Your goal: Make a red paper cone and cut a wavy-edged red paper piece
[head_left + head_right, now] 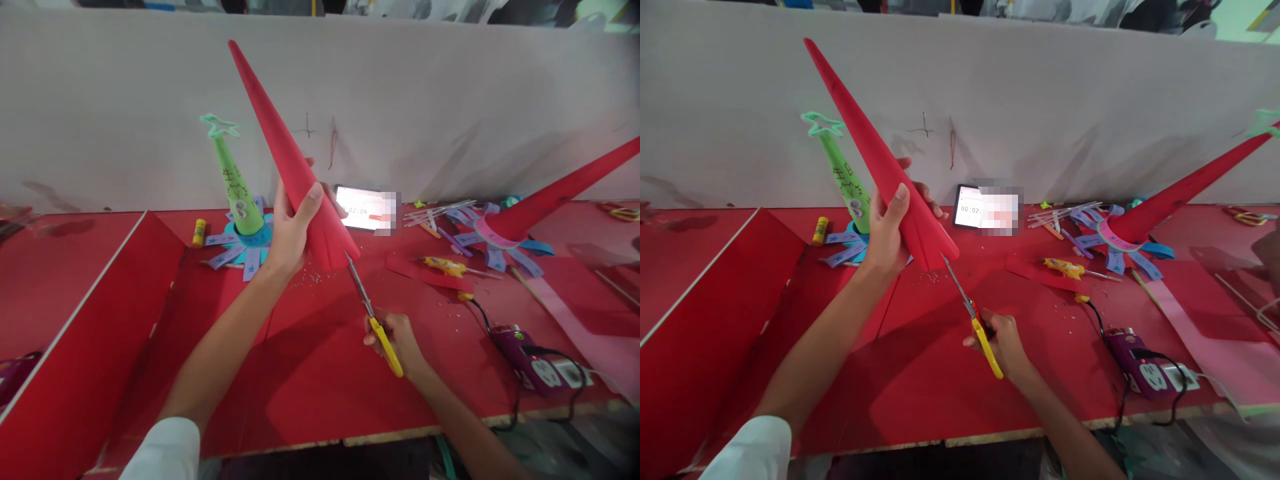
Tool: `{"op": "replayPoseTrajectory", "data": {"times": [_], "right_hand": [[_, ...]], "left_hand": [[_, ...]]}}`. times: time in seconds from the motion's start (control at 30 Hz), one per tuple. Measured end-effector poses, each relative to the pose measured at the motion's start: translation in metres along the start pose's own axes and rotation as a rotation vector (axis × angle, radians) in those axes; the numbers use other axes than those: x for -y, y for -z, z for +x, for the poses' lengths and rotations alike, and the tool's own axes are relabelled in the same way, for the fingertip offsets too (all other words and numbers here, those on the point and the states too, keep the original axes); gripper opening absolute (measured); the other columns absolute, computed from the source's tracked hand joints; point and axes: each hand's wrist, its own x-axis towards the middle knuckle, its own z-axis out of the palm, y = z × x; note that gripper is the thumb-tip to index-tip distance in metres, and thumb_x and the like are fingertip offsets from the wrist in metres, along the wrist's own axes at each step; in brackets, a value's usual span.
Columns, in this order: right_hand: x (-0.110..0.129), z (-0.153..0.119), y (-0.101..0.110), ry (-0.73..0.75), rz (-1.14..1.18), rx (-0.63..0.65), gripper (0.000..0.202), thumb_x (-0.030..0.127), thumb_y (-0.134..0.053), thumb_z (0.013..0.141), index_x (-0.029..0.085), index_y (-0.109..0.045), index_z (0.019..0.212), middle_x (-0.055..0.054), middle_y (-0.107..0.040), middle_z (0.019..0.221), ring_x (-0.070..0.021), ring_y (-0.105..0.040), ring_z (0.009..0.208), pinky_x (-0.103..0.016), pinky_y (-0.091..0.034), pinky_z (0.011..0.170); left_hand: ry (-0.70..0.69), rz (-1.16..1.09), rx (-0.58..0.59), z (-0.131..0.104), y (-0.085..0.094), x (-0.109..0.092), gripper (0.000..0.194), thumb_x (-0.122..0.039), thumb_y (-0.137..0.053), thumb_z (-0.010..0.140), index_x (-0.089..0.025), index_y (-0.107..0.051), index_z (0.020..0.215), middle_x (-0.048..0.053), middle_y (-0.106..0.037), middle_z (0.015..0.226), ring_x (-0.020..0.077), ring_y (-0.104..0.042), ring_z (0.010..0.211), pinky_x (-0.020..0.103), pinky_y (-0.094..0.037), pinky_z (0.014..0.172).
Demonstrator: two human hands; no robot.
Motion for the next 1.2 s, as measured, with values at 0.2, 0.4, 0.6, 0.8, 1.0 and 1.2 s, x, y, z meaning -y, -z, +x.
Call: {"op": "replayPoseTrajectory", "data": {"times": [0.2, 0.4, 0.6, 0.8, 1.0, 1.2], "right_hand": [[-0.008, 0.000, 0.001, 0.010, 0.080, -0.021, 0.062, 0.082, -0.074, 0.080, 0.023, -0.055, 0.072, 0.003, -0.046, 0.058, -0.0124, -0.039, 0.049, -0.026, -0.033, 0.042], [-0.013, 0.001, -0.001, 0.087, 0.066, 0.075, 0.064, 0.085, -0.068, 0.083, 0.022, -0.059, 0.082, 0.001, -0.054, 0.068, -0.0142, -0.043, 0.059, -0.027, -0.036, 0.052], [-0.005, 0.001, 0.000, 0.146, 0.020, 0.092, 0.067, 0.088, -0.062, 0.086, 0.022, -0.061, 0.090, 0.000, -0.057, 0.072, -0.0151, -0.048, 0.062, -0.027, -0.040, 0.056], [-0.012, 0.001, 0.000, 0.157, 0.014, 0.057, 0.067, 0.089, -0.061, 0.088, 0.022, -0.061, 0.089, 0.001, -0.054, 0.072, -0.0148, -0.045, 0.062, -0.027, -0.040, 0.057], [-0.014, 0.001, 0.000, 0.153, 0.020, 0.039, 0.067, 0.089, -0.061, 0.089, 0.022, -0.064, 0.087, 0.000, -0.055, 0.070, -0.0152, -0.047, 0.061, -0.028, -0.039, 0.057], [-0.006, 0.003, 0.001, 0.119, 0.005, 0.044, 0.064, 0.085, -0.069, 0.085, 0.021, -0.061, 0.082, 0.001, -0.054, 0.066, -0.0132, -0.043, 0.057, -0.026, -0.032, 0.052]], "left_hand": [[0.081, -0.056, 0.114, 0.002, 0.005, -0.005, 0.056, -0.055, -0.090, 0.084, -0.026, -0.064, 0.124, 0.005, -0.077, 0.100, 0.0271, -0.081, 0.099, 0.040, -0.067, 0.082], [0.047, -0.021, 0.044, 0.007, 0.010, -0.001, 0.046, -0.053, -0.086, 0.087, -0.027, -0.066, 0.120, 0.004, -0.077, 0.095, 0.0276, -0.081, 0.098, 0.041, -0.067, 0.082], [-0.003, -0.002, -0.032, 0.010, 0.010, -0.002, 0.050, -0.058, -0.084, 0.088, -0.029, -0.064, 0.123, 0.006, -0.079, 0.101, 0.0289, -0.080, 0.101, 0.041, -0.066, 0.082], [0.001, 0.042, -0.051, 0.008, 0.008, 0.000, 0.059, -0.064, -0.086, 0.084, -0.029, -0.065, 0.127, 0.007, -0.080, 0.102, 0.0289, -0.081, 0.099, 0.039, -0.066, 0.079], [0.001, 0.013, -0.013, 0.004, 0.005, 0.003, 0.059, -0.061, -0.087, 0.086, -0.029, -0.064, 0.130, 0.006, -0.079, 0.100, 0.0285, -0.081, 0.098, 0.038, -0.066, 0.077], [0.023, 0.003, -0.006, 0.000, 0.002, 0.003, 0.059, -0.058, -0.088, 0.086, -0.030, -0.064, 0.132, 0.006, -0.080, 0.100, 0.0281, -0.082, 0.096, 0.038, -0.066, 0.077]]}}
